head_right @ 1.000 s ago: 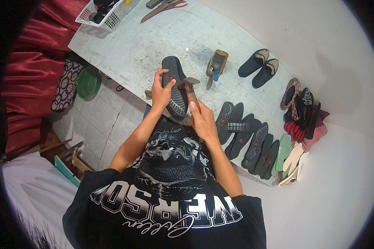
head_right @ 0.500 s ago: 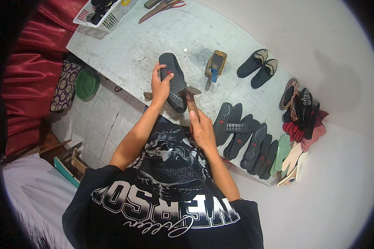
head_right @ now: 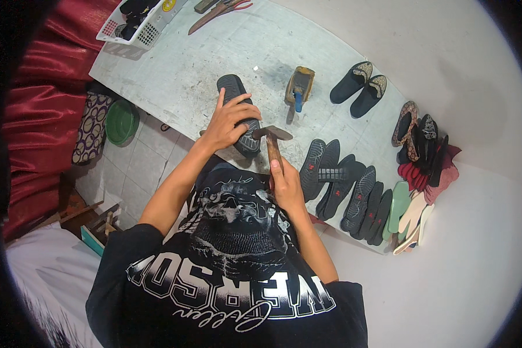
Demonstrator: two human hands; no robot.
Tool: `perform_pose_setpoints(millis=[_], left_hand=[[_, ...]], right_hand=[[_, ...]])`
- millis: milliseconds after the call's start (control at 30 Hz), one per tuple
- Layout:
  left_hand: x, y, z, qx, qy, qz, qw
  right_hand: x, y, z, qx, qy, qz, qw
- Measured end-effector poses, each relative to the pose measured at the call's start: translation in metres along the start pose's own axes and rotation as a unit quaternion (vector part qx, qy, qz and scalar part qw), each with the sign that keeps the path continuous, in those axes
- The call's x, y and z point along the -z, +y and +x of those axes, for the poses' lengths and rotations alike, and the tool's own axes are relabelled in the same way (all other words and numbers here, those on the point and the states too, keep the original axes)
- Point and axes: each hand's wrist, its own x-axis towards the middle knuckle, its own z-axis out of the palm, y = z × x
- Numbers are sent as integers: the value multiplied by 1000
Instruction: Applying glue to a shoe sole and attaching it to the shoe upper using a hammer.
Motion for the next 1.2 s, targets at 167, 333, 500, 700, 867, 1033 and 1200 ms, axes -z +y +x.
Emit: perform_pose_setpoints(millis=[167,333,500,700,867,1033,1200], left_hand=[[-7,-1,-3,-54,39,48,997],[-8,-5,-5,-69,40,42,996],[-7,-7,-9,-87,54,39,994],[-2,0,-10,-72,17,63,995],[10,8,-4,-82,-89,147,982],[24,-1,6,-111,-167,141,970],[52,-8,73,-231,-318,149,907]], right_hand=[[-2,-11,-4,-19,6,-20,1000],[-10,-6,-19,39,28,-51,998],[-12,-14,-24,36,18,-85,996],[-13,-11,-29,25,33,-90,995],[-22,-8,-45,59,71,-45,995],[-34,-11,-42,-5,82,-66,994],[-45,-29,-44,-54,121,-84,988]])
